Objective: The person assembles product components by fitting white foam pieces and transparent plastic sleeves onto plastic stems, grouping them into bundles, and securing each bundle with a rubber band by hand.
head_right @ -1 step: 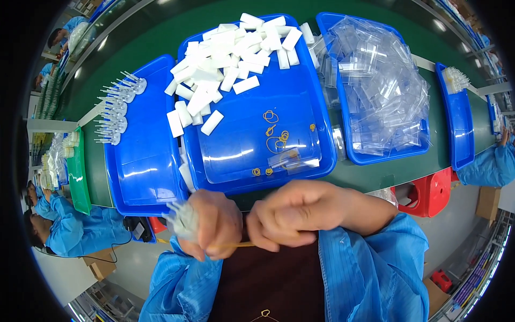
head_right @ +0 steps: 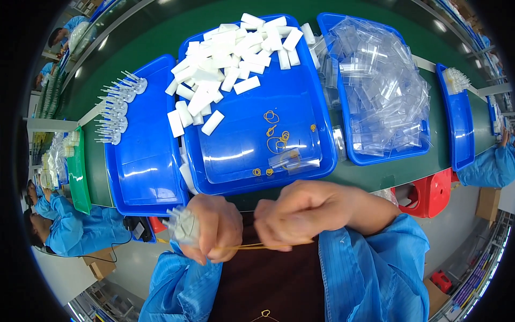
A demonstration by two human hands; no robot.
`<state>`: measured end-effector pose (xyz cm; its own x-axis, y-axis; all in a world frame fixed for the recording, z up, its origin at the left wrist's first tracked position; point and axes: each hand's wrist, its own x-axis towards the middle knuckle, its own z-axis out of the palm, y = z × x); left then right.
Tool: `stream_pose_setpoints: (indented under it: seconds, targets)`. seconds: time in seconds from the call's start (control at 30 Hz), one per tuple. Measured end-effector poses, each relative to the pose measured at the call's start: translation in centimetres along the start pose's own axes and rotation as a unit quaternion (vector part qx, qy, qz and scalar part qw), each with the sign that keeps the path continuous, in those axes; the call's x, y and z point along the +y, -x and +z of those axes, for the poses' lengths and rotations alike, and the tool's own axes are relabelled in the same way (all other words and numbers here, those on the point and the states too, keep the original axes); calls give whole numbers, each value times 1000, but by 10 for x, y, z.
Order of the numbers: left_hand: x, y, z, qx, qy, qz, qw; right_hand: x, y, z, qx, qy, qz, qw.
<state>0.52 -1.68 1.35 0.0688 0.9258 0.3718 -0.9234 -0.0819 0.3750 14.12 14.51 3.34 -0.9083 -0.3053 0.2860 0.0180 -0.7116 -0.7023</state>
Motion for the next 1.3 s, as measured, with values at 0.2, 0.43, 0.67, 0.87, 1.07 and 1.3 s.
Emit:
stream_pose_setpoints:
  seconds: [0.2,0.43,0.67,0.87,1.07,1.3]
  targets:
    - [2,2,-3,37,-165,23,985,-21,14,-9,34,-80,-136,987]
    - [-15,-19,2,304,-612,-90,725,-14,-19,22,-35,534,48,843]
    - [-4,-16,9,345,-304,39,887,4,-2,9,18,72,-118,990]
    - [-17,-17,-3,216,-640,179,715,10,3,-4,185,-96,-131,969]
    - [-26,-14,-20,142,-756,194,609,-10,-5,-14,188,309,-16,932]
    - [-24,-20,-16,159,-804,53,570,1,-7,-7,273,574,-32,772]
